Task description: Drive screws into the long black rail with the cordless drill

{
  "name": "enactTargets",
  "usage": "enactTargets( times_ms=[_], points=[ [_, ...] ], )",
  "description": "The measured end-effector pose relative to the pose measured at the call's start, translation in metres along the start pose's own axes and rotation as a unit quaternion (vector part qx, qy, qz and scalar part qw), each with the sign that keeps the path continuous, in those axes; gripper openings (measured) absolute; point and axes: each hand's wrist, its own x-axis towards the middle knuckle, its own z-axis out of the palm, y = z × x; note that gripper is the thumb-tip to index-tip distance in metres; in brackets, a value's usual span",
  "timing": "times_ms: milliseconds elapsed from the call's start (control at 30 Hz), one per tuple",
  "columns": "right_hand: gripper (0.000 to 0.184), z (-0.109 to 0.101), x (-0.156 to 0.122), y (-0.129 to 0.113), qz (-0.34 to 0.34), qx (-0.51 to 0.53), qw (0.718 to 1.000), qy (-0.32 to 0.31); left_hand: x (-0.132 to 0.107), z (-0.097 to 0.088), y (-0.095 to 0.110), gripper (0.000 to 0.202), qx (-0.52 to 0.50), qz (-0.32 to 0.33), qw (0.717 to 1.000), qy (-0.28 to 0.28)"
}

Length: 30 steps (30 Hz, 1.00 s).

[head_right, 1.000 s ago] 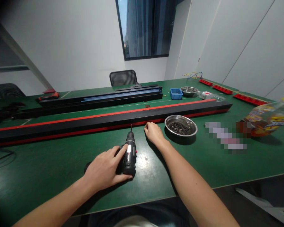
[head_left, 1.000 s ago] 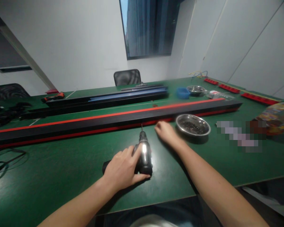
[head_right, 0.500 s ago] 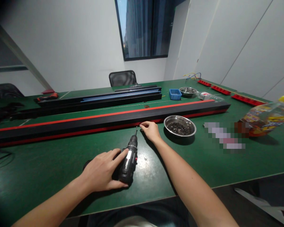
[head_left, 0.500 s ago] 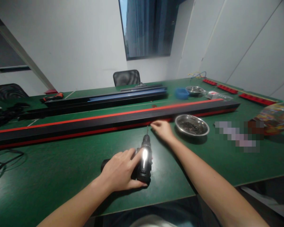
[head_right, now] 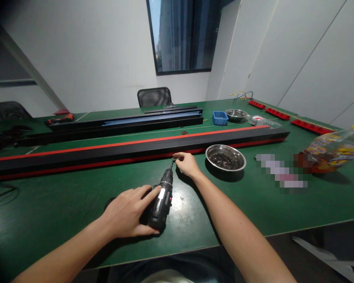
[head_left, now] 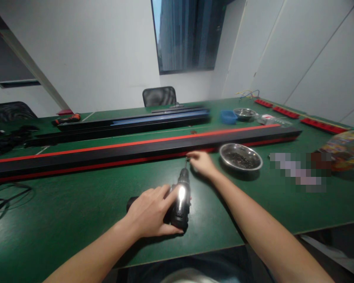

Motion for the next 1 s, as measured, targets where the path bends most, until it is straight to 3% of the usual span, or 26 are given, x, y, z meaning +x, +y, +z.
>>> enactTargets(
  times_ms=[767,867,1000],
  points=[
    [0.030,-0.001,-0.002,-0.005,-0.017,0.034,0.999,-0.017,-0.001,0.000,0.000,0.109,0.001,-0.003,1.000,0.004],
    [0.027,-0.001,-0.004,-0.006,-0.027,-0.003,1.000,-0.004,-0.001,0.000,0.004,0.111,0.016,-0.011,1.000,0.001],
    [0.018,-0.012,-0.010,-0.020,-0.087,-0.155,0.982,0.072,0.001,0.000,0.012,0.110,0.044,-0.043,0.998,0.005]
  ],
)
